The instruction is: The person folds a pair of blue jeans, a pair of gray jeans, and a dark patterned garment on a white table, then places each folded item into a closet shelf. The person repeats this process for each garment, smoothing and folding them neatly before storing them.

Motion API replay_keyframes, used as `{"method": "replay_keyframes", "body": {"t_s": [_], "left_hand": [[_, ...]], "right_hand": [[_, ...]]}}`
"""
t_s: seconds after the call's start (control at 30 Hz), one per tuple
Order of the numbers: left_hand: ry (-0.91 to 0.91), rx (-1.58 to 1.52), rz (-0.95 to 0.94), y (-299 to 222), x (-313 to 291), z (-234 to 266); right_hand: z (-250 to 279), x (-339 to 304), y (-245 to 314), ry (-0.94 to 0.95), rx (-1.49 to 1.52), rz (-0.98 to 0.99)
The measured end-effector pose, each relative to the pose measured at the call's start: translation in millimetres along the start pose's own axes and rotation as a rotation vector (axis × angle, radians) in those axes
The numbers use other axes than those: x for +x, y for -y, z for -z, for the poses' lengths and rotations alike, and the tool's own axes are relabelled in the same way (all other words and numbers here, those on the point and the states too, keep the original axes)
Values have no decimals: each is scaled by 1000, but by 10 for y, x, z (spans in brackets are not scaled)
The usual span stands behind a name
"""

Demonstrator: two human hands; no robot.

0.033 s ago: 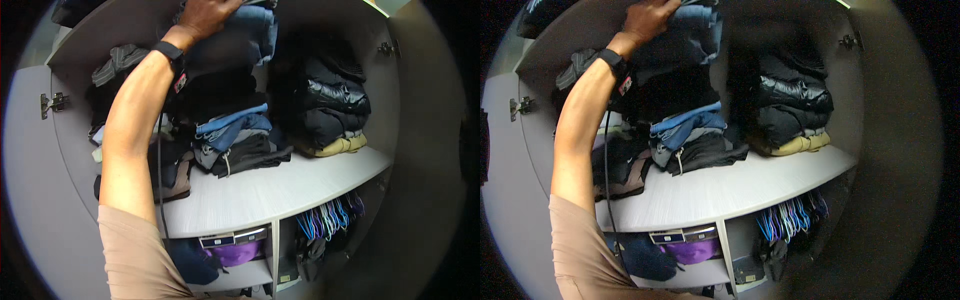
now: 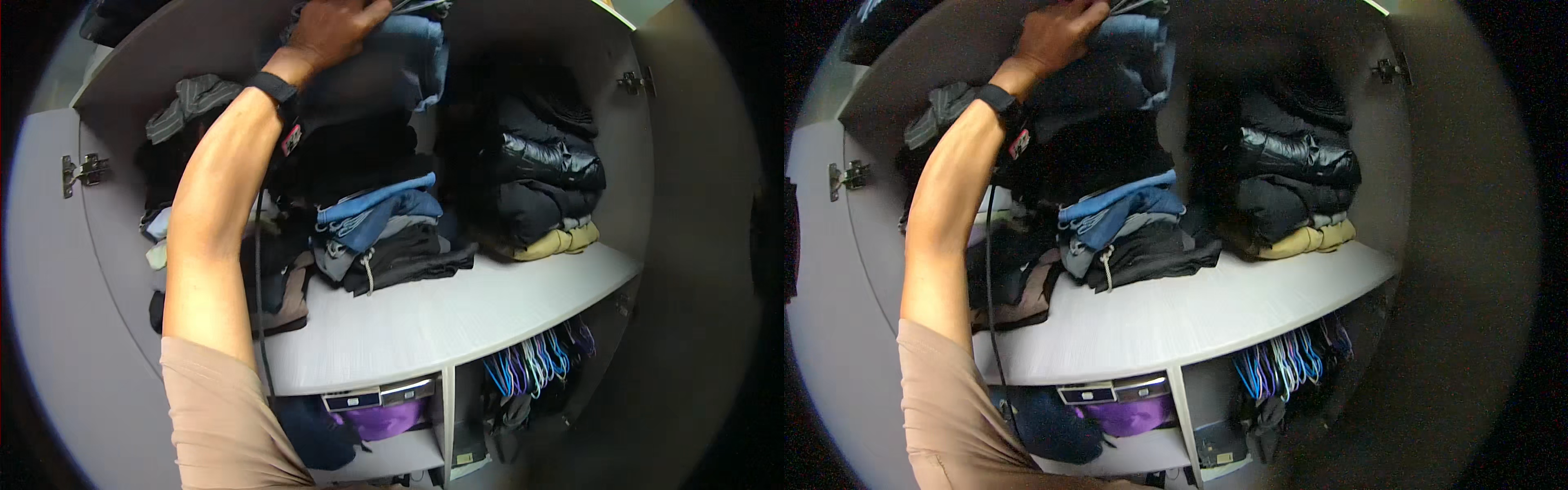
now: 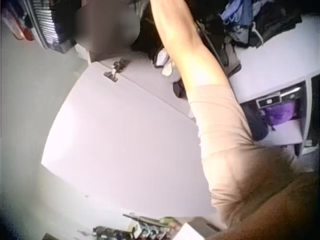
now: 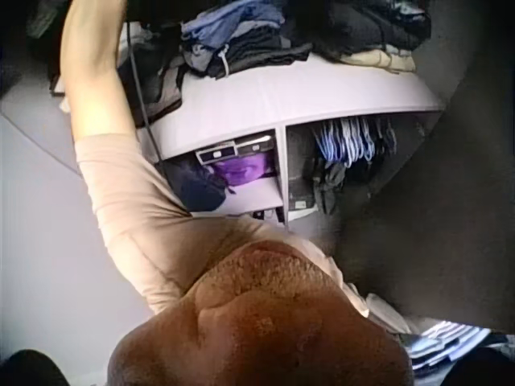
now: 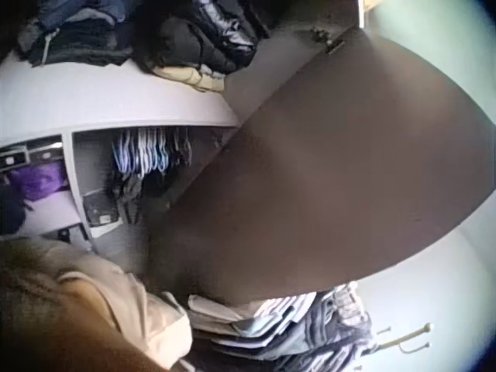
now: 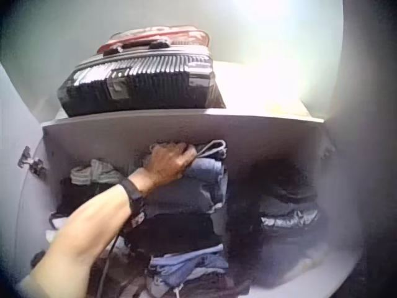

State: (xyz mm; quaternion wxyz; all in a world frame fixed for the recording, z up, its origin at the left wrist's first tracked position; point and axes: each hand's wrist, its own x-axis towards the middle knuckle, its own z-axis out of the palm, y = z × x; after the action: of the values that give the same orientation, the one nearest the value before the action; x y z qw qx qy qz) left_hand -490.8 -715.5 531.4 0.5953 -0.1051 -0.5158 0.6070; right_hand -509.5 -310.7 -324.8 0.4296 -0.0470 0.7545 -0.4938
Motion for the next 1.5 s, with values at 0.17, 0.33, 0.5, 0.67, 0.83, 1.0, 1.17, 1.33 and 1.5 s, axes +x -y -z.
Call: {"method": "replay_keyframes", "body": {"t_s": [0.17, 0.33, 0.5, 0.67, 0.83, 1.0, 1.17, 1.33, 1.5], "left_hand": [[62, 55, -65, 65, -274, -425], [87, -34, 25, -185, -183, -697], [-12, -74, -6, -119, -222, -630], [10, -41, -33, -136, -286, -571], [-67, -79, -6, -104, -259, -558], [-45, -38, -4, 1, -181, -241], [-124, 5, -130, 60, -215, -175], [-73, -5, -181, 131, -363, -53], [-16, 25, -246, -42, -264, -248]], "right_hand": [[34, 107, 368, 11, -28, 77], [293, -1092, 1725, 177, -206, 635], [1496, -2469, 4270, 329, -457, 1250], [986, -2341, 5904, 318, -494, 1994], [-46, -2458, 7323, 377, -910, 2032], [-342, -2299, 8349, -286, -969, 1684], [-246, -1567, 9372, -665, -1051, 2048], [-622, -1783, 9166, -507, -626, 2269], [-346, -1362, 9611, -1314, -907, 2418]]}}
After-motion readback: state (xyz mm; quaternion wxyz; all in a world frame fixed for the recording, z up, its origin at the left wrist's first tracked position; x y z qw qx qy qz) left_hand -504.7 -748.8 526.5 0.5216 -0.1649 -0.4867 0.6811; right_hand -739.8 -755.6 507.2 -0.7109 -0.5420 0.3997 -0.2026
